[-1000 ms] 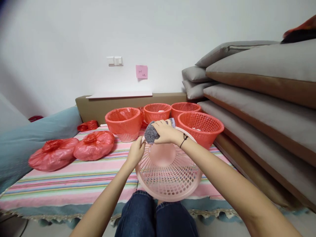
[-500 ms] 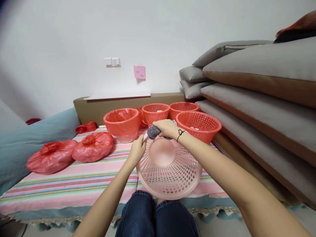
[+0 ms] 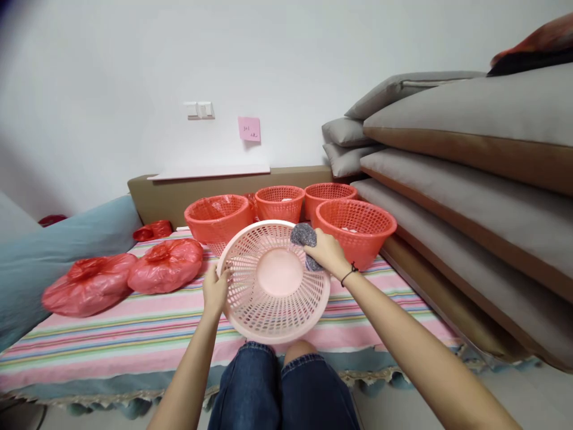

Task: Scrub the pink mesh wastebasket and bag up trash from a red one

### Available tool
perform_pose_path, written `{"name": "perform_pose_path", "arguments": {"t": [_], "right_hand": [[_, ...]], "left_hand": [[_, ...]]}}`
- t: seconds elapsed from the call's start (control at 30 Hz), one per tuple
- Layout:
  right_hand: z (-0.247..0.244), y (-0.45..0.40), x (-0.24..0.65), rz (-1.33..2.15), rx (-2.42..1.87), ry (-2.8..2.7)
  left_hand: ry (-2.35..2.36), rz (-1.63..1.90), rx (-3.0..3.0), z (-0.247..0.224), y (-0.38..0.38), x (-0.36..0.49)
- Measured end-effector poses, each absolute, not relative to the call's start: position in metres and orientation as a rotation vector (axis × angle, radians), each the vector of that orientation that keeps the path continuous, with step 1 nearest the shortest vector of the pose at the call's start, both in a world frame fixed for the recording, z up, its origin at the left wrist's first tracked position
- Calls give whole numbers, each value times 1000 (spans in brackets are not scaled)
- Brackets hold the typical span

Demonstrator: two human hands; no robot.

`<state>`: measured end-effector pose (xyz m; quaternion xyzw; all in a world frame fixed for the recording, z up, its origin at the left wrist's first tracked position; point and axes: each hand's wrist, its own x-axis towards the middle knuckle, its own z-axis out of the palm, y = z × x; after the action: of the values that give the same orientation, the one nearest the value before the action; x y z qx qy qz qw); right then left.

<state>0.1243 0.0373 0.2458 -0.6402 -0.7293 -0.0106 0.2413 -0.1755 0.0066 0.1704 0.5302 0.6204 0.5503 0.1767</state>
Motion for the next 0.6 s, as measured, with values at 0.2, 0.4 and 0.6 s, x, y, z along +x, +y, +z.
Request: {"name": "perform_pose_path", "arguments": {"t": [0.2,0.4,0.6], "right_hand": [[261,22,119,-59,-1621,-2038],[297,21,83,-122,-1211,-2457],[294,25,65,-164,-1311,-2451]], "left_hand": [[1760,1557,1633,180,-10,-174],[1512,1221,2314,226,-7,-150],[1873,1074,2116,234,7,-145]]}}
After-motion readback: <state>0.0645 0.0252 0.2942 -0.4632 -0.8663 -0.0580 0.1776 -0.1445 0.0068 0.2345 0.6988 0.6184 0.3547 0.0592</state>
